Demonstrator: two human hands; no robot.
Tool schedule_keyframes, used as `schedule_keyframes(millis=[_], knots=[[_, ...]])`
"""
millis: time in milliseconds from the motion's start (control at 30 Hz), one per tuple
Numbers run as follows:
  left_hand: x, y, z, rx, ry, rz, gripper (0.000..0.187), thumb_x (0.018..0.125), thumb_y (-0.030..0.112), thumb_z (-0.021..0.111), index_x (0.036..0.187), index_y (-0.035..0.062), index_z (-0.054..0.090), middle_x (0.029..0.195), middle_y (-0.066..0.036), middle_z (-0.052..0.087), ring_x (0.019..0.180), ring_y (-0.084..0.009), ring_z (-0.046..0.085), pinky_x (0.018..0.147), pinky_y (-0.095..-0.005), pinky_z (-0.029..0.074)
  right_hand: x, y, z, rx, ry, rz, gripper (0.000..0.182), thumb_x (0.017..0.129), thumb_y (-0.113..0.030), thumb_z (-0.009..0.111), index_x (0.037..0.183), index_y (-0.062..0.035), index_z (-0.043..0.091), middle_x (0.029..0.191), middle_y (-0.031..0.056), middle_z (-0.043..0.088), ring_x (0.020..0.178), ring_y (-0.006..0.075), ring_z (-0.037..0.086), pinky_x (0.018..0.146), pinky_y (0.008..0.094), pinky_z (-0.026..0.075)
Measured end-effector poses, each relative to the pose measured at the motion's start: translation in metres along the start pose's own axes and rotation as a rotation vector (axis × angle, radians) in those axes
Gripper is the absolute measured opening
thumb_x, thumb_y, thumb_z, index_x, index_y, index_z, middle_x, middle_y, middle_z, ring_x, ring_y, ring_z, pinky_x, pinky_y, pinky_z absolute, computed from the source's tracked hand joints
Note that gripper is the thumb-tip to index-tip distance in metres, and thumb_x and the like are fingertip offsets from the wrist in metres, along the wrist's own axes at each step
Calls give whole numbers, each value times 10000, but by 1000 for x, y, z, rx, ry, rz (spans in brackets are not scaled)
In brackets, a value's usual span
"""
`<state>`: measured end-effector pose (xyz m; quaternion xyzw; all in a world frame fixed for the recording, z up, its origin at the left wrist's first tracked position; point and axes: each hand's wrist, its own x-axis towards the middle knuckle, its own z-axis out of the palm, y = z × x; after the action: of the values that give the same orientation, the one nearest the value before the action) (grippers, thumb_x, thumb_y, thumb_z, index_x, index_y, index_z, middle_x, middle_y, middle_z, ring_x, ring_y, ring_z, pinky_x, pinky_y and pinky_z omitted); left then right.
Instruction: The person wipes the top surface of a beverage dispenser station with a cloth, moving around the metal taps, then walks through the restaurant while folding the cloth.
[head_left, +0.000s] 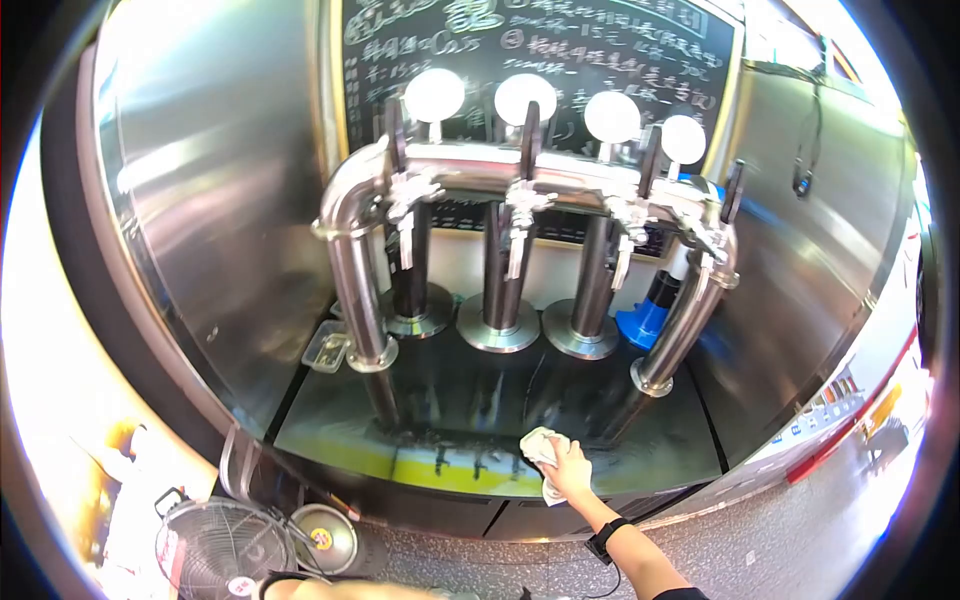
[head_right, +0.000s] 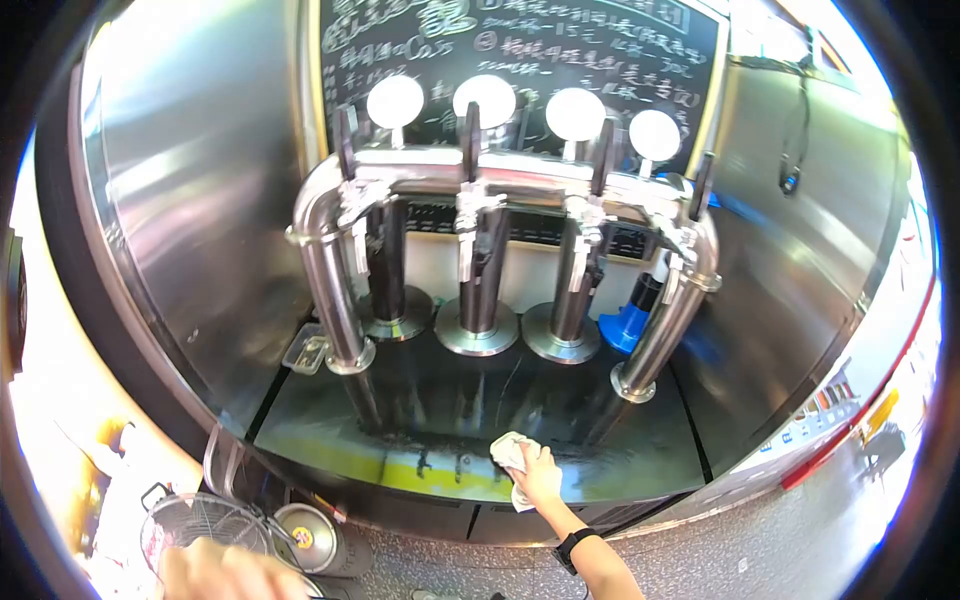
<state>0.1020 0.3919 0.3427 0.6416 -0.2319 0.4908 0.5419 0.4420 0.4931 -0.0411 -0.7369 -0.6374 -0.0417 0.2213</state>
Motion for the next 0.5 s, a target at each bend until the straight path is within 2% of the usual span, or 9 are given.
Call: schedule_keyframes(millis=[33,67,100,133,233,300,400,433,500], knots=[[-4,-5,18,104,218,-93,454,974,365,470,693,38,613,734,-75,603,656,-170,499,574,-266,396,-4,7,1,-3,-7,-12,622,709,-345,730,1258,-211,471,994,197,492,889,380,578,684,450,507],[-9,-21,13,161,184,-79,472,970,380,469,657,46,582,697,-70,567,643,-166,474,552,-264,376,-10,12,-5,31,-35,-26,621,728,-383,715,1269,-207,465,1004,219,487,888,398,575,680,461,508],[-17,-30,19,281,263,-156,482,970,380,461,639,46,566,720,-96,567,674,-183,483,556,-277,383,-19,20,-10,43,-75,-12,620,737,-406,703,1274,-209,463,1019,218,487,891,393,578,681,465,511],[-24,-43,23,420,287,-187,437,967,340,466,658,43,555,748,-120,571,695,-207,492,589,-299,398,-30,27,-17,49,-72,3,616,736,-416,699,1268,-210,468,1015,216,492,890,390,580,678,462,513],[-63,-95,38,992,215,-259,170,897,101,521,773,1,580,833,-134,583,758,-247,536,676,-341,435,-69,52,-45,60,-62,57,604,725,-435,697,1248,-221,485,983,196,515,851,379,594,666,455,516],[-88,-133,64,959,305,-449,65,836,-14,548,776,-15,573,851,-127,581,759,-226,555,665,-297,443,-101,77,-59,63,-56,117,575,735,-435,696,1233,-243,484,965,151,527,852,351,601,668,443,521],[-116,-190,98,1010,331,-548,45,841,2,589,799,-9,575,865,-112,564,760,-211,566,641,-278,443,-155,120,-87,161,-61,221,565,701,-425,719,1196,-226,533,960,153,566,850,350,614,703,444,513],[-122,-204,107,1086,265,-564,47,845,27,605,821,-3,578,896,-111,562,763,-231,570,643,-288,450,-177,135,-90,149,-53,247,558,696,-425,722,1181,-208,552,952,152,570,841,351,616,699,441,510],[-126,-226,131,1113,184,-569,47,844,38,610,843,1,580,918,-115,557,783,-268,572,665,-319,464,-223,158,-114,338,-110,428,589,742,-365,712,1265,-216,485,1166,175,555,1003,366,578,824,464,482]])
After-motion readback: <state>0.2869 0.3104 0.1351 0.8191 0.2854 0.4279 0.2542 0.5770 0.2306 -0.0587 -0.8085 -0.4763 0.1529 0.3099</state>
